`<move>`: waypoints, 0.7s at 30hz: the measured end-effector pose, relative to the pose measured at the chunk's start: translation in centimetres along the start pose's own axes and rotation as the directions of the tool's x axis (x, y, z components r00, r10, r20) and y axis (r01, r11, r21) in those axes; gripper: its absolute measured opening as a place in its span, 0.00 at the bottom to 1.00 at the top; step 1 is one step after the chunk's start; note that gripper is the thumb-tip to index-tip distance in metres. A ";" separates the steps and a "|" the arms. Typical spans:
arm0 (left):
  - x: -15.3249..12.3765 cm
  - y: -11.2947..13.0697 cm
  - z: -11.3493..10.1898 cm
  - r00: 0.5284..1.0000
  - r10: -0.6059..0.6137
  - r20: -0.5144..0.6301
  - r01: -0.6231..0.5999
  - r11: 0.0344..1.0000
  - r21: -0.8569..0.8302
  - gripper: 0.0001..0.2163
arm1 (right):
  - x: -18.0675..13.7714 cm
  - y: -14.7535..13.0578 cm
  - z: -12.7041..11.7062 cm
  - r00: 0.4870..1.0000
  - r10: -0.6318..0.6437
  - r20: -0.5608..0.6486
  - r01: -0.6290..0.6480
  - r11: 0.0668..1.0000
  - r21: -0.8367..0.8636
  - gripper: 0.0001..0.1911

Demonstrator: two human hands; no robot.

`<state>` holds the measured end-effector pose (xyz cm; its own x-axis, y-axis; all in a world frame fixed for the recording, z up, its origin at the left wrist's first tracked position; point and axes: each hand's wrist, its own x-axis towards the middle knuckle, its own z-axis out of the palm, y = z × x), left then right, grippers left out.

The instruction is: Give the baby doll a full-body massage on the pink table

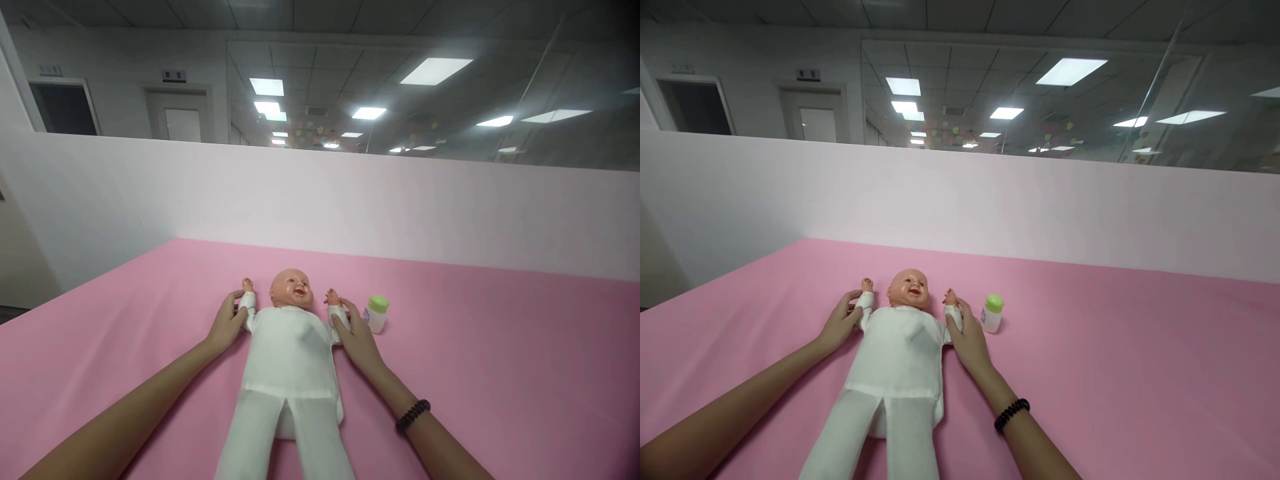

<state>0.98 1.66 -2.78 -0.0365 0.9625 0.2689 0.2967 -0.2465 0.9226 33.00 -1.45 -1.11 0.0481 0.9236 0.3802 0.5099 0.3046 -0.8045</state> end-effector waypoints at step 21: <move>0.6 1.4 -5.4 0.987 -0.048 -0.151 0.023 0.987 -0.162 0.23 | -0.4 -1.7 -3.2 0.937 0.181 -0.300 -0.143 0.979 0.143 0.32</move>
<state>-3.82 1.31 0.17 -0.1948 0.9449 0.2630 0.1372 -0.2393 0.9612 34.83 -3.05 1.60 0.3951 0.8502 0.3479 0.3692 0.1998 -0.9076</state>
